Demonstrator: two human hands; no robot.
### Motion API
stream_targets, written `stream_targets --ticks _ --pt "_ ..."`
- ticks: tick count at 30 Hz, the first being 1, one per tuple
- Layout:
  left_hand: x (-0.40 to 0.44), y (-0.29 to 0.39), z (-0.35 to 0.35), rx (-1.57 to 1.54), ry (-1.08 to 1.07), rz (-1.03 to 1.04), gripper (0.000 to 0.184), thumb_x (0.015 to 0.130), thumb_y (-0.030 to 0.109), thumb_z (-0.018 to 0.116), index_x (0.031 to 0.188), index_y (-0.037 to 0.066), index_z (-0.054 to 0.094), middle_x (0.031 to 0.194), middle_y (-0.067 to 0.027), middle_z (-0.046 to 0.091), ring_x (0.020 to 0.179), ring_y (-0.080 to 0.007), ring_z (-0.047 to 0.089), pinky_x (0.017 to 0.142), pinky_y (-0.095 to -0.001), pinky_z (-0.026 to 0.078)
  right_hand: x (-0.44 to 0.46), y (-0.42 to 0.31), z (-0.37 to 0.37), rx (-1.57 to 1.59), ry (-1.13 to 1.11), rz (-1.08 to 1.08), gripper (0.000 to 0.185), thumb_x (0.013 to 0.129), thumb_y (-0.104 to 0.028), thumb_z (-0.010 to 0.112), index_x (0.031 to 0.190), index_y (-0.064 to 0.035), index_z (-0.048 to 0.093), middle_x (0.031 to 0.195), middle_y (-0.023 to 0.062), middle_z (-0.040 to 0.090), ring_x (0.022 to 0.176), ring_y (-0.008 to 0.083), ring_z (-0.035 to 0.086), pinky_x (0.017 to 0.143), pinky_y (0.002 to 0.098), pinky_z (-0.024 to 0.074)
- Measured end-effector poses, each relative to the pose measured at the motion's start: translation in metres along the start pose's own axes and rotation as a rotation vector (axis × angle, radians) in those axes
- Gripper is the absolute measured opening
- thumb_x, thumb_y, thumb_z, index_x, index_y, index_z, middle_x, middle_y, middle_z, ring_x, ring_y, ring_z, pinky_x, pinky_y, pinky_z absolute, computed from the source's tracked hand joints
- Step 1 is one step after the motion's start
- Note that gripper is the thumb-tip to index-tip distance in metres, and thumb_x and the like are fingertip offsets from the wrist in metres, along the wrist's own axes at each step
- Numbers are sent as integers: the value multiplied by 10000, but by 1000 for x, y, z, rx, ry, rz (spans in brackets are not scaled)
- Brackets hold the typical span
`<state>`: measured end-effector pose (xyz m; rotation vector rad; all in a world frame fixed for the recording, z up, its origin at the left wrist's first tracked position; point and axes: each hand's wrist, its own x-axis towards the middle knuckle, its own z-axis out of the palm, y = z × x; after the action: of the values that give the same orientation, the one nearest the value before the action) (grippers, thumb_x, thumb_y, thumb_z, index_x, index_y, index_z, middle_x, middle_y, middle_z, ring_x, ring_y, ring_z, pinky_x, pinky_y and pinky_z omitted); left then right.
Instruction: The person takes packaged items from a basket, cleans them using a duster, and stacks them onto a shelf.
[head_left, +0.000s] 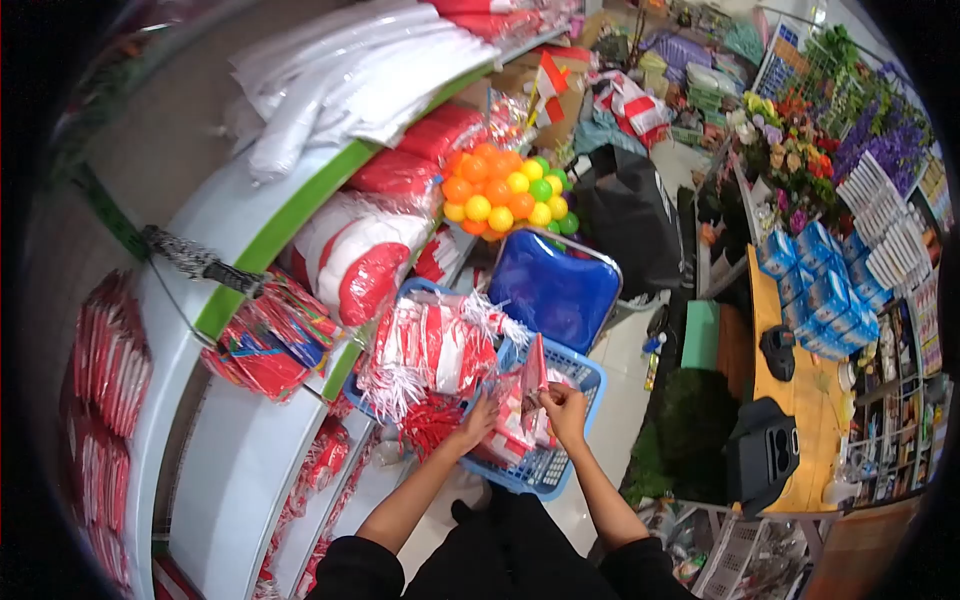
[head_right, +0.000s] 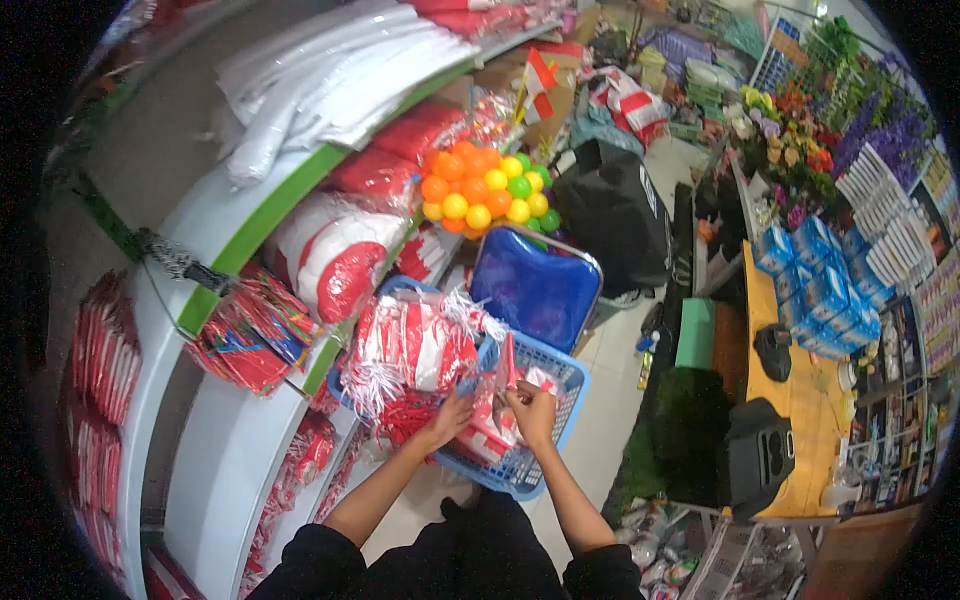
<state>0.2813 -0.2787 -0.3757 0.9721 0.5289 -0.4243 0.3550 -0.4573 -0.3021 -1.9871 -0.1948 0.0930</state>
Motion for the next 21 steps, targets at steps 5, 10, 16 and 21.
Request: stream_targets --ticks 5,10,16,21 --pt "-72 120 66 -384 -69 438 873 831 707 323 1405 51 285 1418 -118 328 1265 -249 354 1058 -397 260 -16 -171 -30 -49 -11 -456 182 671 -90 695 825 6 685 638 105 599 636 199 554 599 320 441" --pt "-161 171 60 -459 -70 734 694 906 591 267 1306 45 417 1187 -139 558 1049 -274 574 887 -419 485 -39 -252 -15 -18 -225 -1074 355 669 -126 721 1015 -83 656 1022 84 629 1033 295 509 868 398 416" --pt "-249 176 13 -490 -53 951 666 912 566 282 1302 44 421 1190 -142 557 1052 -278 571 887 -428 484 -37 -308 14 255 -516 -1214 295 738 -103 676 1028 -58 641 1119 95 595 1128 320 472 966 419 357" --pt "-320 168 -17 -538 28 1160 642 917 545 295 1299 44 424 1192 -144 555 1055 -281 570 888 -435 484 -26 -384 53 486 -391 -1246 168 796 -94 604 946 -23 627 1041 127 597 1023 321 522 905 387 392"
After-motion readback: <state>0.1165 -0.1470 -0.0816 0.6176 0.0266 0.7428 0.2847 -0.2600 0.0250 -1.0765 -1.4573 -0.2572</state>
